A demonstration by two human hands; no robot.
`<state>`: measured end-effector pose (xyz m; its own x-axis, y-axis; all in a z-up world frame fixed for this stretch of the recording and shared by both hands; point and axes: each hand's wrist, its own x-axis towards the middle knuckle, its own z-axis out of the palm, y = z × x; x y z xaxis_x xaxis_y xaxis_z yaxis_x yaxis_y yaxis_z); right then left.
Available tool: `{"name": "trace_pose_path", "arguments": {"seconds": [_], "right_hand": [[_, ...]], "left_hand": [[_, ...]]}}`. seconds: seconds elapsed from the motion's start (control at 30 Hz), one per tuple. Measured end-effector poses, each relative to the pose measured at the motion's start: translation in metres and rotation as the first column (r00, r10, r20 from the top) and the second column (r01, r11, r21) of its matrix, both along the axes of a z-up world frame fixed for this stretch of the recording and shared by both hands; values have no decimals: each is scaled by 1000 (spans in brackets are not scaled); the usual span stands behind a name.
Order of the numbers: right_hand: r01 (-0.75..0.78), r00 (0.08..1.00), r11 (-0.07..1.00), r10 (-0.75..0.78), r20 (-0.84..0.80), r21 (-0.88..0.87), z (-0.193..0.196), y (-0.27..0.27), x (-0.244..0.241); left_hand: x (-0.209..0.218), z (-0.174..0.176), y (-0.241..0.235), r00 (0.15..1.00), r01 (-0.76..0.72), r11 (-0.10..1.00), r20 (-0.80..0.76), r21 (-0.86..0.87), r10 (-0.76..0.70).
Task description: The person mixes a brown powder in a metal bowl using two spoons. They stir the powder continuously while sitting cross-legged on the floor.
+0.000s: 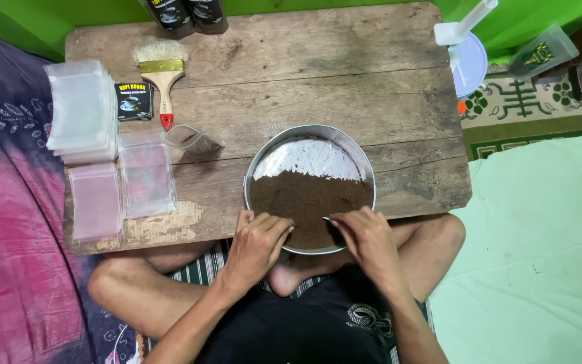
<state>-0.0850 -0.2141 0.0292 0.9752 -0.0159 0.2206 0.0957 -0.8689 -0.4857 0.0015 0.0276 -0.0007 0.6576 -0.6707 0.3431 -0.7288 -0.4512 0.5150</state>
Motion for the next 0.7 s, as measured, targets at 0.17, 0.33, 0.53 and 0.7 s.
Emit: {"name": "trace_pose_path", "arguments": {"seconds": [0.17,0.33,0.53,0.7], "right_hand": [[-67,995,983,79,66,-169,6,10,11],[-71,986,977,100,137,-200,12,6,13],[-160,984,974,170,51,-163,-24,13,19],[-45,989,997,54,137,-70,3,7,13]], "left_hand": [[-3,33,-6,998,-58,998,33,-28,59],[4,-3,-15,997,-82,997,-5,-5,82],[-4,39,-18,980,-183,967,41,-175,193],[-1,2,-16,986,-165,984,-1,-63,165]]}}
